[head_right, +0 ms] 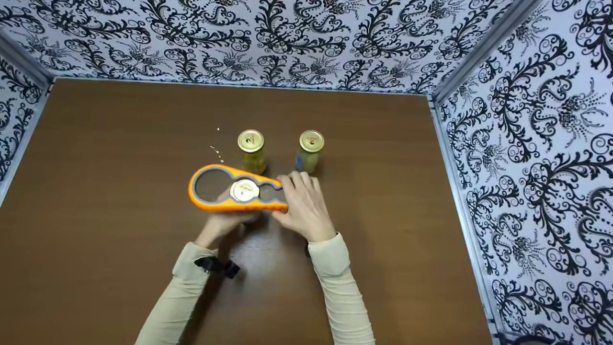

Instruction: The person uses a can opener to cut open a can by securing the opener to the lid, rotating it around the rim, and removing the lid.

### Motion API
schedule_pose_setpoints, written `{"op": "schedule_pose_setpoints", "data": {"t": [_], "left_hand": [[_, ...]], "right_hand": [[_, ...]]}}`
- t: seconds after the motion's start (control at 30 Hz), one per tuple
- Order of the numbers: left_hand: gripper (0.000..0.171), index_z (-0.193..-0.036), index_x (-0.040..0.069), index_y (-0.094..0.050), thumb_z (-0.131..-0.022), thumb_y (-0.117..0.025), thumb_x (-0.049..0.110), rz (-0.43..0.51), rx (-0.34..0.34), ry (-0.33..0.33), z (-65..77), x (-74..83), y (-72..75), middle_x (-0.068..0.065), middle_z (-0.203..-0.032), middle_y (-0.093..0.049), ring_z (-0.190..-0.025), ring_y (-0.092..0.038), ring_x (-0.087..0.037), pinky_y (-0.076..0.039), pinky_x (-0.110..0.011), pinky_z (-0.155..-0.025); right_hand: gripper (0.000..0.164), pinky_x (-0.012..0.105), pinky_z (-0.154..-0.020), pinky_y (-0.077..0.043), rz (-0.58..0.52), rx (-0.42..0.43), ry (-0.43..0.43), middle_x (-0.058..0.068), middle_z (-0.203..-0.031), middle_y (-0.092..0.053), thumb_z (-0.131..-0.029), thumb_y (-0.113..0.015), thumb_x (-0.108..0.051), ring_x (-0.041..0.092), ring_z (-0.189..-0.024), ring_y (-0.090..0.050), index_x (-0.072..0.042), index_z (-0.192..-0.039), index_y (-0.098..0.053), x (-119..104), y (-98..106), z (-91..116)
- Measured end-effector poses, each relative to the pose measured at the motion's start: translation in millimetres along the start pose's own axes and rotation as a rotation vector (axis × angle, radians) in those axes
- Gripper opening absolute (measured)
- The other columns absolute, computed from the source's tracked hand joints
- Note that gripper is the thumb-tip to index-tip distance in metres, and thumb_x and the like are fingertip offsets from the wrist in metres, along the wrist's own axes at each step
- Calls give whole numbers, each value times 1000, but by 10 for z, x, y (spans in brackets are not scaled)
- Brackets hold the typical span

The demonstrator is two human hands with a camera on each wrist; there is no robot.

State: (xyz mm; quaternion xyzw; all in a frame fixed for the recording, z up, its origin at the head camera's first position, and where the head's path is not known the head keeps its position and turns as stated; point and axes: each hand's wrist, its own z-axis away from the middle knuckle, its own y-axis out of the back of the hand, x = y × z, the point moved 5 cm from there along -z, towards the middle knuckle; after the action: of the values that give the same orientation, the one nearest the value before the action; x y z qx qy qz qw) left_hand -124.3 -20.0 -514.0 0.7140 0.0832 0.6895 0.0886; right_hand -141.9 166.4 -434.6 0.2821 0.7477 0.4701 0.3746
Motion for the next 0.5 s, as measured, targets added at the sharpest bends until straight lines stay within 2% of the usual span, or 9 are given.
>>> {"op": "schedule_pose_setpoints", "data": {"t": [0.1, 0.23, 0.4, 0.5], "left_hand": [[80, -131, -16, -46, -64, -83, 8, -9, 4, -3, -12, -8, 22, -33, -129, -50, -121, -47, -43, -36, -48, -103], [78, -130, -19, -43, -65, -81, 5, -8, -22, -24, -51, -22, 36, -36, -130, -47, -123, -44, -46, -34, -50, -105], [80, -132, -21, -39, -66, -80, 2, 39, -78, -17, -95, -38, 33, -38, -132, -44, -125, -41, -47, -31, -50, -107], [75, -129, -19, -43, -66, -80, 0, 93, -102, -55, -124, -21, 25, -34, -128, -50, -121, -46, -44, -35, -48, -105]], "right_hand": [[57, 49, -88, -36, 80, 26, -12, 11, -100, -57, -64, -78, -25, 32, -97, -49, -4, -114, -60, 40, 16, 21], [46, 48, -89, -37, 158, 37, -10, 7, -86, -56, -63, -80, -20, 30, -88, -53, -4, -102, -61, 82, 18, 36], [35, 43, -77, -42, 184, 56, 42, 4, -73, -49, -62, -79, -14, 27, -71, -50, -5, -87, -57, 97, 2, 24], [31, 40, -69, -42, 182, 81, 71, 4, -70, -47, -61, -78, -11, 26, -65, -48, -5, -81, -54, 107, -9, 12]]}}
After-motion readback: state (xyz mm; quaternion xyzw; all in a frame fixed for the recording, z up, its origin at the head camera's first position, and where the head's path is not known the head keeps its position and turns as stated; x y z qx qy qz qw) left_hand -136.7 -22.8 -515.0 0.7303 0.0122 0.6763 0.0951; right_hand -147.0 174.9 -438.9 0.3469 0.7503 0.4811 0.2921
